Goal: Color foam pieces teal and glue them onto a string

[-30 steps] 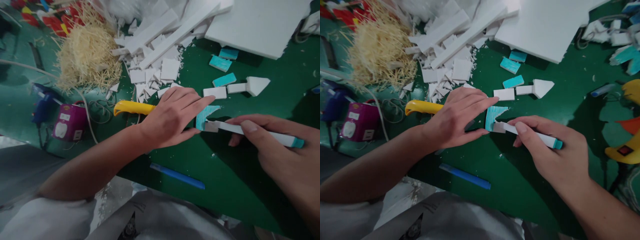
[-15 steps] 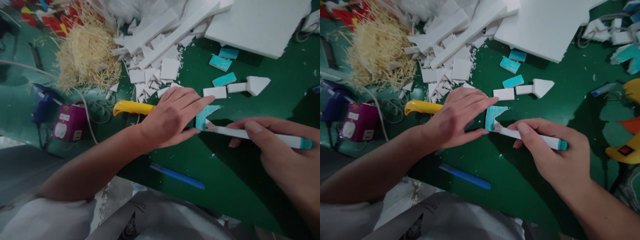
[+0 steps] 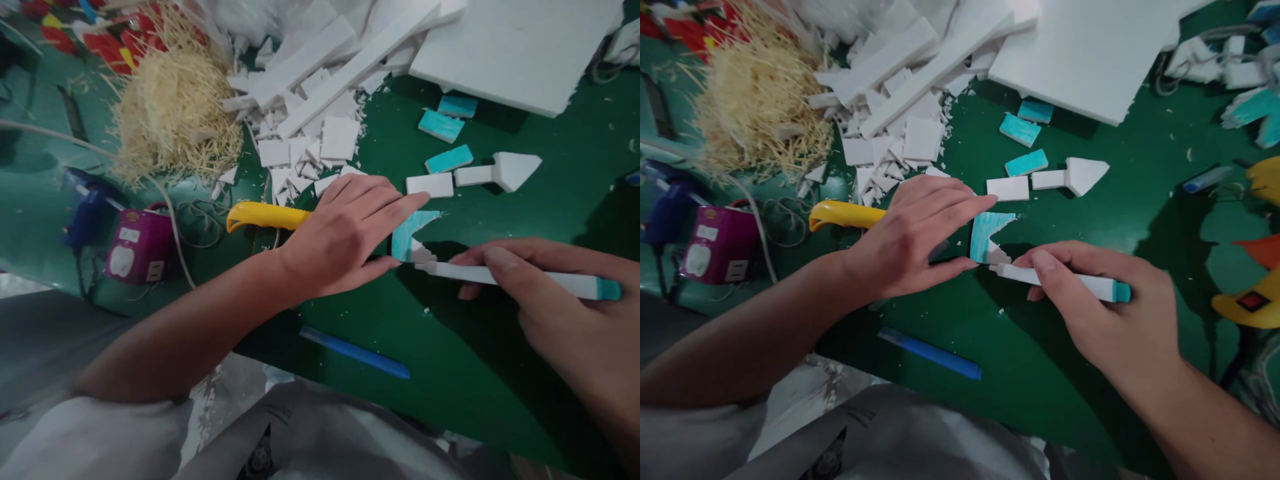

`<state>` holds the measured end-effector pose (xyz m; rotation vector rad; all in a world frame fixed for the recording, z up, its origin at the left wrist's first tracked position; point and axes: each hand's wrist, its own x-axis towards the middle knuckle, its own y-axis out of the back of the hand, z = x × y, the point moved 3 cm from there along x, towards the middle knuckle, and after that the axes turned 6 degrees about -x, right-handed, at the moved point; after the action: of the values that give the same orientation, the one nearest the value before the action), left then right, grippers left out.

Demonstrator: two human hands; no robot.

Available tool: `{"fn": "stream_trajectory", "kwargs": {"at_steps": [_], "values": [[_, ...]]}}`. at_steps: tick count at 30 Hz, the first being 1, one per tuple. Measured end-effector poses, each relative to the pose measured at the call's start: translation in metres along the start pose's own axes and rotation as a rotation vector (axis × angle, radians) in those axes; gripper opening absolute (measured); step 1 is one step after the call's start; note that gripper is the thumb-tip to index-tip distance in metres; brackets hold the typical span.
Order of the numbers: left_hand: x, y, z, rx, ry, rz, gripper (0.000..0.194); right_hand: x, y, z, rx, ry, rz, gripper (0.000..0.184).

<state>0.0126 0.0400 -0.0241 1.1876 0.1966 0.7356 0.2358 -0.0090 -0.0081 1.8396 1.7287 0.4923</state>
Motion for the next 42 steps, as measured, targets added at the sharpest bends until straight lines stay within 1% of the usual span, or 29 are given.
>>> {"fn": "stream_trajectory", "kwargs": {"at_steps": [2, 4, 7, 10, 14, 19, 23, 27, 32, 35, 39, 42], "values": [[0.0000, 0.0002, 0.0004, 0.000, -0.008, 0.011, 0.056, 0.0014, -0.0004, 0.0017, 0.018, 0.033, 0.018, 0.023], [0.0000, 0.0000, 0.0006, 0.001, -0.016, 0.021, 0.056, 0.0016, -0.0015, 0.0008, 0.002, 0.053, 0.009, 0.023], [0.0001, -0.0004, 0.0000, 0.000, -0.011, 0.015, 0.055, -0.0009, -0.0023, -0.0039, -0.026, 0.017, 0.020, 0.024], [0.0002, -0.0005, -0.0006, 0.002, 0.003, -0.005, 0.056, -0.0034, -0.0024, -0.0079, 0.000, 0.004, 0.026, 0.021], [0.0000, 0.0001, -0.0004, 0.001, 0.008, -0.010, 0.056, -0.0025, -0.0023, -0.0052, -0.014, 0.013, 0.020, 0.024], [-0.0001, 0.0007, 0.0002, 0.003, -0.014, 0.015, 0.055, 0.0005, -0.0022, -0.0038, 0.047, 0.000, 0.028, 0.020], [0.0004, 0.0000, -0.0001, 0.020, -0.004, 0.007, 0.054, -0.0005, -0.0022, -0.0067, 0.001, -0.009, 0.016, 0.023], [0.0002, 0.0000, 0.0005, 0.014, -0.013, 0.008, 0.055, -0.0026, -0.0008, -0.0073, -0.004, -0.012, 0.031, 0.017], [-0.0009, 0.0003, 0.0004, 0.004, -0.014, 0.008, 0.053, -0.0012, -0.0014, -0.0069, 0.008, -0.004, 0.024, 0.023], [-0.0007, -0.0001, 0.0005, 0.005, -0.018, 0.014, 0.054, -0.0007, -0.0011, -0.0061, 0.023, -0.018, 0.029, 0.021], [-0.0002, -0.0002, 0.0007, 0.008, -0.019, 0.025, 0.056, -0.0017, -0.0003, -0.0056, 0.014, -0.027, 0.025, 0.023], [-0.0002, 0.0007, 0.0008, 0.006, -0.014, 0.023, 0.054, -0.0024, -0.0001, -0.0065, 0.008, -0.032, 0.030, 0.021]]}}
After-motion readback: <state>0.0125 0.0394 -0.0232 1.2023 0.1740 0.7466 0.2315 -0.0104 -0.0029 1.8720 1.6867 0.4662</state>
